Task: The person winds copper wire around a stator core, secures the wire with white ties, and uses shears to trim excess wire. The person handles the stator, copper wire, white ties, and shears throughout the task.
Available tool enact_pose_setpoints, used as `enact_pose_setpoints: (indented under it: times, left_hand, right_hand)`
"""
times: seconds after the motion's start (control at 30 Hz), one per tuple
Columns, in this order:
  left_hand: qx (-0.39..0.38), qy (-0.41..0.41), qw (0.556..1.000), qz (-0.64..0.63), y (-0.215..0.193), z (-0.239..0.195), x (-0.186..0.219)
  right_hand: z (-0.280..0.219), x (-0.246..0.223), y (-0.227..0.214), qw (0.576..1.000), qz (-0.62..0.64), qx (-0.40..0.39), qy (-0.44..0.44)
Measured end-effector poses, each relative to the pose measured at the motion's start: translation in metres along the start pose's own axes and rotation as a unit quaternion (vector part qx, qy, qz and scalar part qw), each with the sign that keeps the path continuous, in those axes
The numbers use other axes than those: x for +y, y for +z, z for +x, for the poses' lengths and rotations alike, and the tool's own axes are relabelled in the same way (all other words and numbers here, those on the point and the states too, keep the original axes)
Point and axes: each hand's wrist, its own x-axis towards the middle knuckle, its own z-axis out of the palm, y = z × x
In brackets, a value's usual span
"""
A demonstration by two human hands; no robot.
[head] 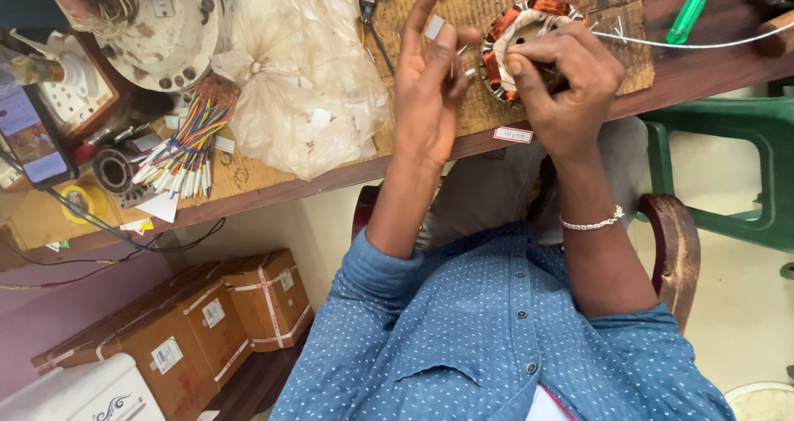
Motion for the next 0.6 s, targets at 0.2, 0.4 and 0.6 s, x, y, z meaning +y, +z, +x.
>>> enact_pose_setpoints:
  times: [0.2,0.4,0.6]
  left_hand:
    - [-0.051,-0.009,0.992,-0.112,0.005,-0.032,0.003]
    - [0.056,-0.103,0.976,-0.181,0.011,-0.067,0.004]
    - [-0.041,-0.085,0.963,-0.253,0.002,-0.079,-0.003]
  right_hand:
    - [-0.007,0.010,-0.008,0.996,0.068,0.051,0.041]
    - [-0.011,0.015,-0.010,0.992,0.096,0.063,0.046]
    - [-0.014,0.021,-0.009,0.990,0.115,0.071,0.043]
